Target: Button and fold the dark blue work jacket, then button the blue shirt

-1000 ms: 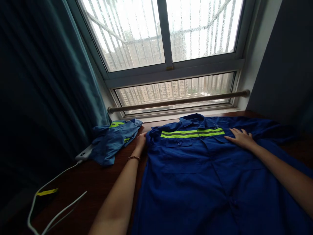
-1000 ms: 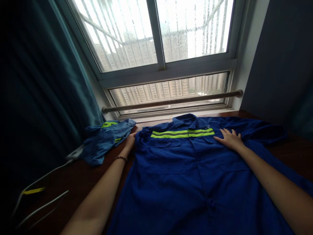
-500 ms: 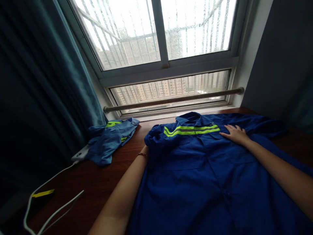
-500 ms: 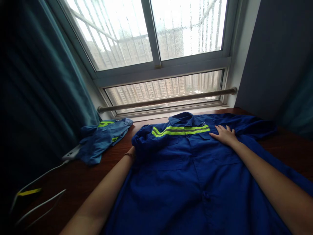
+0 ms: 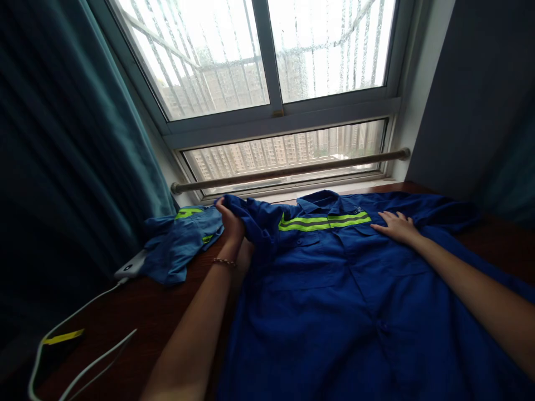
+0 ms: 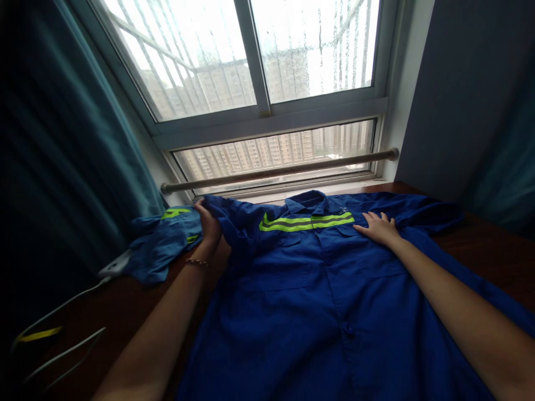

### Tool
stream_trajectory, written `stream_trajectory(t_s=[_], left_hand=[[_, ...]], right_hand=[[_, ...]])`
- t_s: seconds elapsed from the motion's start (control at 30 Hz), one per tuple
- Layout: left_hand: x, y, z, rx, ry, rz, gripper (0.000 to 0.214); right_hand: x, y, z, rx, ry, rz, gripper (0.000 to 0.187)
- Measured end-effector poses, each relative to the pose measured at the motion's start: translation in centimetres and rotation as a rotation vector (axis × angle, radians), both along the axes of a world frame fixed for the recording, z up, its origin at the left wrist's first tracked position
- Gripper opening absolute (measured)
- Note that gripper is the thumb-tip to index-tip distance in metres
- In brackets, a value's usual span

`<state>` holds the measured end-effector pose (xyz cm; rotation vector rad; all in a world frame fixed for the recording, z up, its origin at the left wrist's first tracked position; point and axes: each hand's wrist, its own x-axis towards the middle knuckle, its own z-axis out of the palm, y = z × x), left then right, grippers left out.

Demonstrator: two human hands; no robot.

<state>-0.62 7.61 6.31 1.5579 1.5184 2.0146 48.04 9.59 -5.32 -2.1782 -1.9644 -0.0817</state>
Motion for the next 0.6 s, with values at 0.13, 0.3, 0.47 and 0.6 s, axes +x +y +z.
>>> stream_trajectory(t_s=[0.13, 0.3, 0.47, 0.6], left_hand=[[-3.5, -0.4, 1.3, -0.058, 0.344, 0.575, 0.084], [-8.6, 0.4, 0.2, -0.558, 0.276, 0.732, 0.091], [-10.0, 0.6, 0.0, -0.518, 0.063, 0.882, 0.096], [-7.9, -0.9, 1.6, -0.143, 0.165, 0.979, 0.089]], right_hand=[[0.0, 0.0, -0.1, -0.004, 0.005, 0.0, 0.08], [-0.1, -0.1, 0.0, 0.007, -0.004, 0.007, 0.077], [-0.8, -0.8, 0.9, 0.069, -0.055, 0.031, 0.06], [-2.0, -1.6, 2.2, 0.119, -0.128, 0.046, 0.048]])
